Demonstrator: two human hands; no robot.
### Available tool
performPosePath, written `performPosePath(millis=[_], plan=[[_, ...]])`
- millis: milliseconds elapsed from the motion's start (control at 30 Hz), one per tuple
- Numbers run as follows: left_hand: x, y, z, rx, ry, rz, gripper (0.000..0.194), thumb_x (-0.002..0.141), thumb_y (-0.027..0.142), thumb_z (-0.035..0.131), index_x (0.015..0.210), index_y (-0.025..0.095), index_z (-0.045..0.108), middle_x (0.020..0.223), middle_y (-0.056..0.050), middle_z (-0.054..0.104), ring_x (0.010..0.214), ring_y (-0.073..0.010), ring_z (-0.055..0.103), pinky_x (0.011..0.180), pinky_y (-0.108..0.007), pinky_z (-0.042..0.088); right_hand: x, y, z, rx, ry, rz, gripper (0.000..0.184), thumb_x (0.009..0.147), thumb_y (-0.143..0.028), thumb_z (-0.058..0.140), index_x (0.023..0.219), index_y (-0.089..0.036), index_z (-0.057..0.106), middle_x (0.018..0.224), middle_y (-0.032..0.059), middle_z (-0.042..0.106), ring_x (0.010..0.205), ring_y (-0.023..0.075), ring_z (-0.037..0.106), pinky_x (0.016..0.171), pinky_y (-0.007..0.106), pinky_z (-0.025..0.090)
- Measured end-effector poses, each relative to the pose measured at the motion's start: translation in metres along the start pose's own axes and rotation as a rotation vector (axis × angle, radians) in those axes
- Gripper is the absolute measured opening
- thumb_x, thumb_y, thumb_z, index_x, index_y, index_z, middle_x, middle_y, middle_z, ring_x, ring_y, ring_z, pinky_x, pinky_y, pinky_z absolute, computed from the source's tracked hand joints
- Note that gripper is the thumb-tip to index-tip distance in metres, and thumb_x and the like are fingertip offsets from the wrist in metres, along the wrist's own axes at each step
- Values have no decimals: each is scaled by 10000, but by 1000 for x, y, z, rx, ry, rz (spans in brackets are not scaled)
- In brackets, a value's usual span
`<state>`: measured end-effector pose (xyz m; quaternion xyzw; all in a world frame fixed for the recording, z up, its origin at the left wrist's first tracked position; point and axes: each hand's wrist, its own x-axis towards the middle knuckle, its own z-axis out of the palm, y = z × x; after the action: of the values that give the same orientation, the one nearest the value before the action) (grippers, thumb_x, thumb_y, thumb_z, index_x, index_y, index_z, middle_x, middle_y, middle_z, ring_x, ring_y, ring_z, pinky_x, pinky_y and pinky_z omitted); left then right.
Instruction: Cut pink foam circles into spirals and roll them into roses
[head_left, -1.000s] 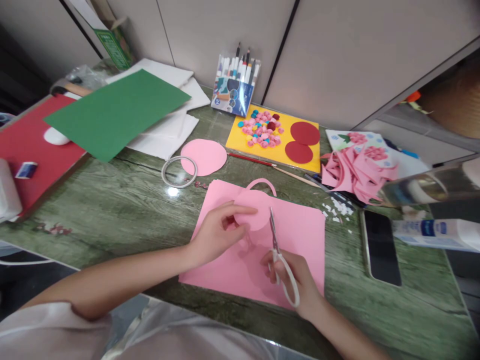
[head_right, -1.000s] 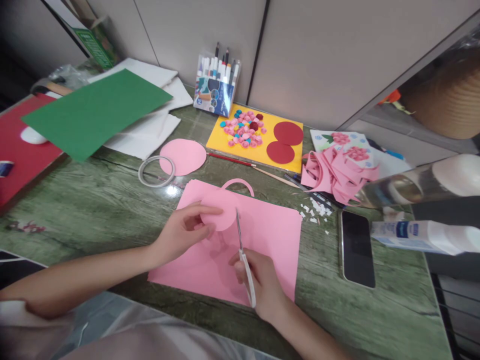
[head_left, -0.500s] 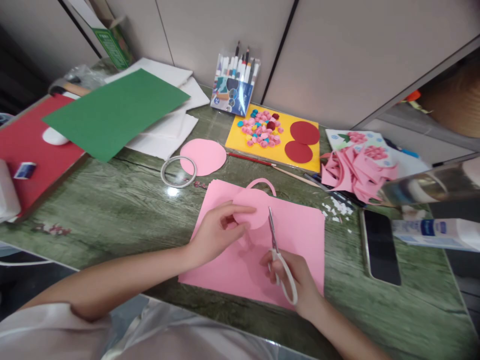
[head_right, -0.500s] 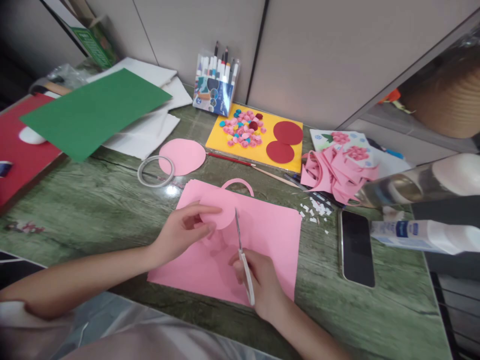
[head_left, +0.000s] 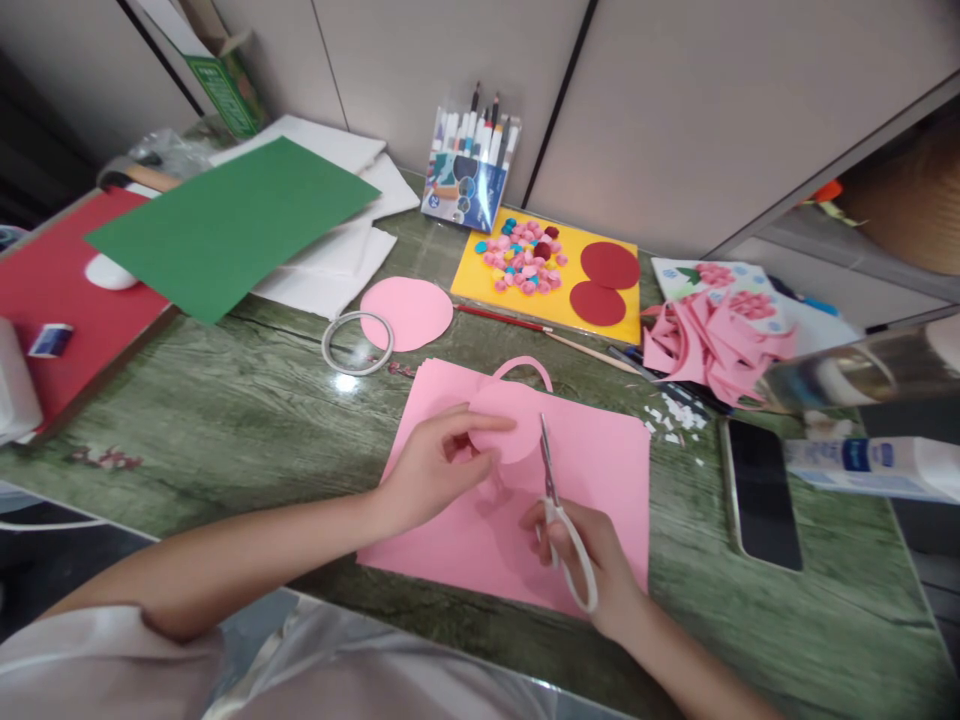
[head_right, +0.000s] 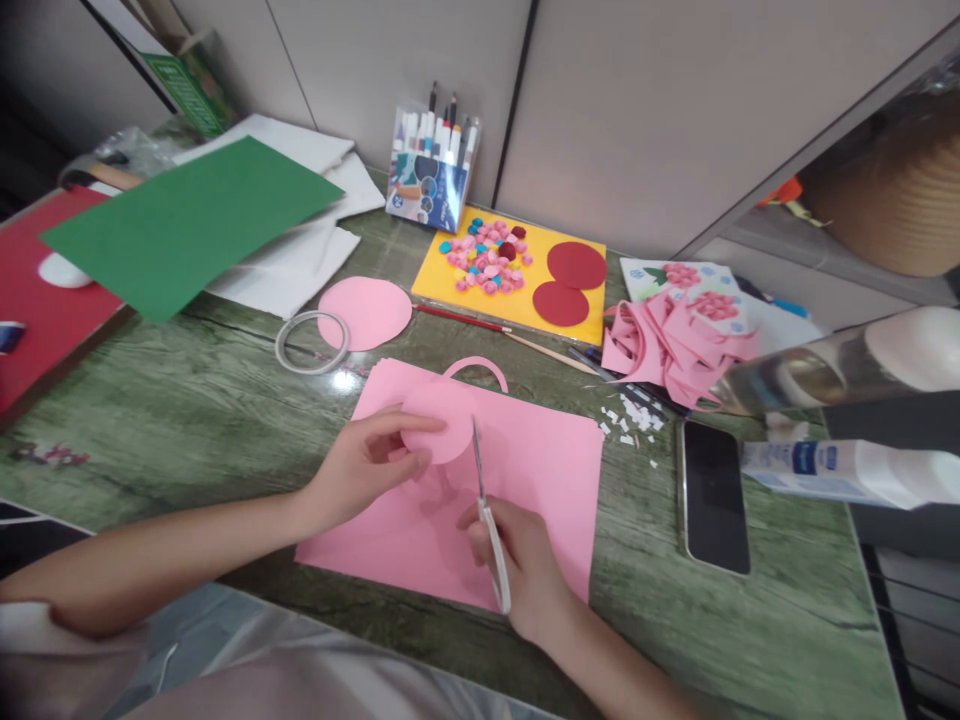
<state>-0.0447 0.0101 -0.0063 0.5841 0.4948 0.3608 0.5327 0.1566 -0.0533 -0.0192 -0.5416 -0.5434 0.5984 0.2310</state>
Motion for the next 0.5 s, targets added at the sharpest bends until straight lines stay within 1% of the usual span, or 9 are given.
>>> performPosePath(millis=[133,233,300,367,500], plan=[[0,0,0,-6,12,15,311,735,119,559,1015,221,648,932,-38,628,802,-136,526,651,-237,427,1,-2,0,0,2,8,521,812,-620,366,776,-142,567,551,-15,446,524,121,422,510,246,330],[0,1,0,-31,14,-19,314,740,110,540,1019,209,645,947,-42,630,726,-116,518,622,-234,424,1,-2,0,2,-1,14,515,813,-619,367,760,-144,560,550,-17,443,521,118,420,504,243,326],[0,1,0,-48,20,-45,302,752,130,538,1026,203,642,901,-40,621,671,-103,501,591,-227,418,1,-2,0,3,-6,11,511,816,-617,360,739,-149,551,551,-18,440,520,117,420,502,241,326],[0,0,0,-52,36,-46,282,755,165,557,1021,203,645,869,-34,611,667,-101,497,583,-221,416,1,-1,1,2,-9,10,506,819,-614,358,727,-152,545,552,-18,437,521,116,418,503,241,329],[0,-3,2,-61,52,-51,265,751,221,586,1008,202,648,891,-41,617,680,-106,516,594,-228,436,1,0,0,-9,-10,14,497,818,-607,372,758,-150,559,551,-21,433,521,116,417,504,241,334]])
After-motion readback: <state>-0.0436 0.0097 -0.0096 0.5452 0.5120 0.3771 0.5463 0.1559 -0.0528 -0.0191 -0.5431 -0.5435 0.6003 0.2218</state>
